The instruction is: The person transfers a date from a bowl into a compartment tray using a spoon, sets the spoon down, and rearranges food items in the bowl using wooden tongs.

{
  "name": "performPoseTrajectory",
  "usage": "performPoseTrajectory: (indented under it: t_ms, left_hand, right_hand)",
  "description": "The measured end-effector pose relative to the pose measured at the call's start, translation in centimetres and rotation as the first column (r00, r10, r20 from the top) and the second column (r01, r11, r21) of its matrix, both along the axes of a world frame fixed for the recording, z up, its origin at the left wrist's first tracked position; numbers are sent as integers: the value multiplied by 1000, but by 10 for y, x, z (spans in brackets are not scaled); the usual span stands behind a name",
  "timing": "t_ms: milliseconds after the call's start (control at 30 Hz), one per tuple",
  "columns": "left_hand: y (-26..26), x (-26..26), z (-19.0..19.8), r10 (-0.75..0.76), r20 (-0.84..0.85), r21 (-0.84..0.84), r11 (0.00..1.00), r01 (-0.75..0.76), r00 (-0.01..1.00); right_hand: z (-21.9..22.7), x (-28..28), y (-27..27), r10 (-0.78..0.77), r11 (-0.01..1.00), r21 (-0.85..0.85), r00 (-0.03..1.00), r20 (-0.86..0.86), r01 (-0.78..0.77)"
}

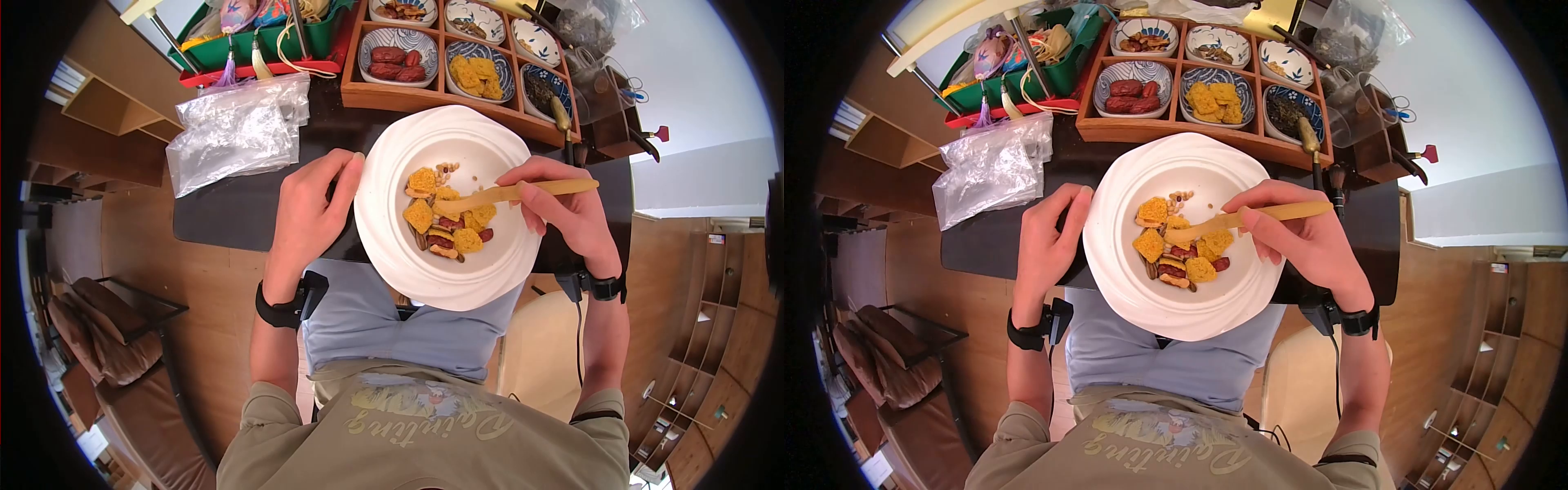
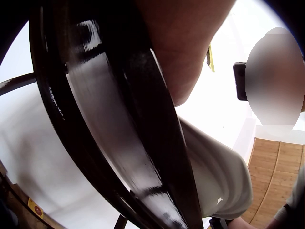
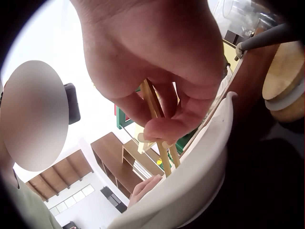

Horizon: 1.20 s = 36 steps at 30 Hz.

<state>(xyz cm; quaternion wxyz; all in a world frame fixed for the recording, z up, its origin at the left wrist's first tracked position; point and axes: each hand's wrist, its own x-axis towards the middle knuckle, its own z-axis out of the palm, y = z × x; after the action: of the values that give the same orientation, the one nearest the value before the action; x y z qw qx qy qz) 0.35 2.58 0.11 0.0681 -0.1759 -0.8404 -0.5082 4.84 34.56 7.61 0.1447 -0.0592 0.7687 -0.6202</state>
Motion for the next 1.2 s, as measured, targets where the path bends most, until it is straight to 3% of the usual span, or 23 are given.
performPoseTrajectory:
  t_ms: [367,467,567,733,867,967,1033,1100,1200]
  left_hand:
    - [-1,0,-2,5,3,8,1000,-5,1000]
    - [-1,-1,-1,2,-6,6,1000,-2,1000]
    - [-1,0,0,4,1,-1,1000,-4,1000]
    - [-1,0,0,7,23,-13,1000,-7,1000]
    - [-1,1,0,12,17,5,1000,-12,1000]
    - [-2,1,1,2,21,-7,1000,-2,1000]
    - [-1,1,0,4,-15,-1,1000,-4,1000]
    - [-1,0,-1,4,-5,0,1000,-4,1000]
    - [-1,0,-2,2,-1,3,1000,-2,1000]
  right_hand:
    - [11,-9,1,-179,982,-92,958,-222,163]
    - [14,-32,4,-367,930,-165,853,-370,328]
    - [14,-57,9,-423,905,-148,810,-405,398]
    - [1,-76,3,-414,908,-129,801,-433,400]
    - [4,-59,-3,-451,886,-113,775,-442,450]
    - [14,-30,-11,-367,922,-60,814,-450,383]
    - [19,-14,-18,-195,965,66,861,-470,255]
    - [24,-12,-16,200,920,378,708,-677,101]
    - [21,3,-27,262,908,419,740,-620,30]
